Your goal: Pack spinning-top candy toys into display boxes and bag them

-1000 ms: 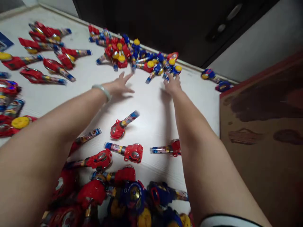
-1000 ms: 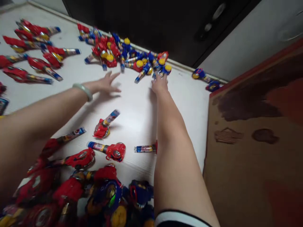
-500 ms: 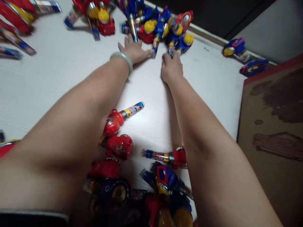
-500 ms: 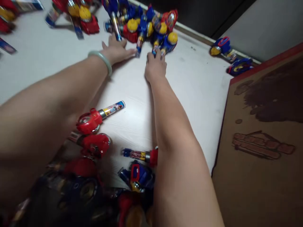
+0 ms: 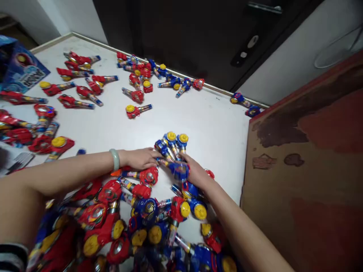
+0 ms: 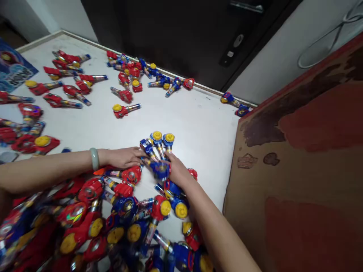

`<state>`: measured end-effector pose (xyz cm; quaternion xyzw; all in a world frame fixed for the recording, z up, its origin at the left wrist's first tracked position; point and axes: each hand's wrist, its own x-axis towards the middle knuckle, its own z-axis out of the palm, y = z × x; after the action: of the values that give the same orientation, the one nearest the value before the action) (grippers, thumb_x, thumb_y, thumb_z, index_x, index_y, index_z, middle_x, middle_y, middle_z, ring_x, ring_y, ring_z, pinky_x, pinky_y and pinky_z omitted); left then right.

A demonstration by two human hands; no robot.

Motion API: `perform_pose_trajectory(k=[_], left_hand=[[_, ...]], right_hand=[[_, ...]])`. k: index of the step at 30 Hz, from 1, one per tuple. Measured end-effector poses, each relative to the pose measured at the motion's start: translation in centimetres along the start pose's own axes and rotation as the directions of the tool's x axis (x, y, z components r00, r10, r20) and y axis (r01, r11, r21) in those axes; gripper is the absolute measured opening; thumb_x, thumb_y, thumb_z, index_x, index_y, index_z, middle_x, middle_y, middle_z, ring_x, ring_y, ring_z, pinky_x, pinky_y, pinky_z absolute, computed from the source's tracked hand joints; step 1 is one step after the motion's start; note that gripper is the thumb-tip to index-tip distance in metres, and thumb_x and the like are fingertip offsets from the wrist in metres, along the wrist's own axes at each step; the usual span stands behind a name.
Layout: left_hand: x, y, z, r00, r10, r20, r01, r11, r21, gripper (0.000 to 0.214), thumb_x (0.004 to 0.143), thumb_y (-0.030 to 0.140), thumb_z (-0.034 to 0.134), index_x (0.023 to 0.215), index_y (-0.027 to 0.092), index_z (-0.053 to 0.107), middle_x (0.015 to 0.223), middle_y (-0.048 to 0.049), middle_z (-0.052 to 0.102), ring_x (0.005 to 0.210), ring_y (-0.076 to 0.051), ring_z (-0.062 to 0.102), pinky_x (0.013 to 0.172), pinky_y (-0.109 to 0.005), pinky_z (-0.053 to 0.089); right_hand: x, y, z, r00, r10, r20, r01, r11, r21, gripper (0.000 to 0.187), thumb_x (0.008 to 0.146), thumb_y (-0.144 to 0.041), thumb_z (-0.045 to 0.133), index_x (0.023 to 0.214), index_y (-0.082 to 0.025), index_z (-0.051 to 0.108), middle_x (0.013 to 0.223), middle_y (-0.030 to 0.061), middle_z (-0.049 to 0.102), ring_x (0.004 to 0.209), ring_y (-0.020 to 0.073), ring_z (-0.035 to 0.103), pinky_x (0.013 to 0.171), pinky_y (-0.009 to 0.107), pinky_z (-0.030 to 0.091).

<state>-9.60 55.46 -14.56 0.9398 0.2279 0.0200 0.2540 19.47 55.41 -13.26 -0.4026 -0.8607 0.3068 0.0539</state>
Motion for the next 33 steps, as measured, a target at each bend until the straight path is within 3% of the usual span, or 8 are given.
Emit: perform_pose_trajectory(k=[6, 14, 17, 21, 25, 28, 30, 33], left_hand=[[-3.4, 10.5, -0.3, 0.980, 0.177, -0.086, -0.181, 0.982, -0.044, 0.029, 0.098, 0.032, 0.051, 0.093, 0.018, 0.076, 0.130, -0.0106, 0.067, 0.109, -0.023, 0.065, 0.102, -0.040, 0.049], [-9.6, 22.8, -0.1, 0.986, 0.158, -0.046, -0.160, 0.986, -0.051, 0.029, 0.100, 0.030, 0.049, 0.096, 0.016, 0.075, 0.127, -0.0114, 0.068, 0.098, -0.022, 0.064, 0.096, -0.042, 0.051], [-11.6, 24.2, 1.2, 0.994, 0.095, -0.054, -0.096, 0.995, -0.029, 0.030, 0.099, 0.033, 0.052, 0.090, 0.016, 0.075, 0.137, -0.0124, 0.061, 0.108, -0.024, 0.062, 0.098, -0.043, 0.050], [-14.6, 24.2, 3.2, 0.993, -0.103, -0.049, 0.105, 0.994, 0.025, 0.030, 0.098, 0.035, 0.052, 0.093, 0.017, 0.075, 0.140, -0.0120, 0.058, 0.125, -0.029, 0.054, 0.109, -0.050, 0.043], [-17.4, 26.3, 5.9, 0.962, -0.272, -0.034, 0.274, 0.958, 0.082, 0.032, 0.100, 0.033, 0.046, 0.103, 0.015, 0.072, 0.149, -0.0113, 0.049, 0.136, -0.030, 0.044, 0.116, -0.052, 0.037], [-17.8, 30.2, 9.3, 0.922, -0.315, -0.224, 0.347, 0.930, 0.122, 0.029, 0.100, 0.033, 0.047, 0.109, 0.015, 0.068, 0.153, -0.0119, 0.043, 0.145, -0.031, 0.034, 0.121, -0.054, 0.030], [-17.1, 33.7, 12.4, 0.919, -0.246, -0.308, 0.291, 0.951, 0.108, 0.026, 0.100, 0.031, 0.048, 0.113, 0.018, 0.066, 0.148, -0.0113, 0.050, 0.144, -0.030, 0.037, 0.121, -0.053, 0.031], [-15.1, 40.0, 17.9, 0.970, -0.044, -0.239, 0.073, 0.991, 0.114, 0.029, 0.099, 0.021, 0.046, 0.123, 0.022, 0.062, 0.145, -0.0103, 0.054, 0.142, -0.029, 0.041, 0.120, -0.055, 0.031]], right_hand=[[-7.9, -6.8, 2.2, 0.973, -0.192, 0.131, 0.179, 0.978, 0.106, 0.032, 0.088, -0.007, 0.051, 0.099, -0.020, 0.077, 0.139, 0.0110, 0.061, 0.123, 0.0210, 0.063, 0.103, 0.035, 0.053], [-19.9, -16.3, 4.4, 0.957, -0.202, 0.209, 0.196, 0.979, 0.050, 0.025, 0.092, -0.015, 0.055, 0.101, -0.024, 0.076, 0.131, 0.0079, 0.068, 0.134, 0.0333, 0.054, 0.113, 0.067, 0.036], [-23.1, -16.3, 5.5, 0.981, -0.188, 0.037, 0.186, 0.981, 0.057, 0.032, 0.093, -0.015, 0.051, 0.112, -0.026, 0.074, 0.142, 0.0076, 0.061, 0.143, 0.0318, 0.044, 0.112, 0.062, 0.040], [-26.4, -15.7, 6.9, 0.960, 0.002, -0.279, 0.035, 0.991, 0.128, 0.035, 0.095, -0.019, 0.047, 0.121, -0.028, 0.069, 0.141, 0.0072, 0.061, 0.130, 0.0253, 0.057, 0.109, 0.051, 0.047], [-30.3, -15.4, 8.7, 0.864, 0.217, -0.454, -0.154, 0.973, 0.172, 0.032, 0.096, -0.032, 0.051, 0.123, -0.031, 0.067, 0.132, 0.0067, 0.066, 0.125, 0.0253, 0.061, 0.109, 0.049, 0.048], [-35.1, -14.8, 10.5, 0.782, 0.303, -0.544, -0.248, 0.953, 0.175, 0.039, 0.095, -0.039, 0.053, 0.131, -0.029, 0.062, 0.135, 0.0090, 0.063, 0.130, 0.0271, 0.057, 0.112, 0.051, 0.045], [-39.0, -14.6, 12.1, 0.758, 0.339, -0.558, -0.293, 0.940, 0.173, 0.044, 0.095, -0.042, 0.051, 0.137, -0.028, 0.056, 0.138, 0.0104, 0.061, 0.133, 0.0273, 0.054, 0.114, 0.052, 0.042], [-44.5, -15.0, 15.5, 0.819, 0.375, -0.435, -0.345, 0.927, 0.149, 0.061, 0.094, -0.048, 0.055, 0.149, -0.027, 0.042, 0.150, 0.0137, 0.049, 0.144, 0.0287, 0.041, 0.119, 0.054, 0.034]])
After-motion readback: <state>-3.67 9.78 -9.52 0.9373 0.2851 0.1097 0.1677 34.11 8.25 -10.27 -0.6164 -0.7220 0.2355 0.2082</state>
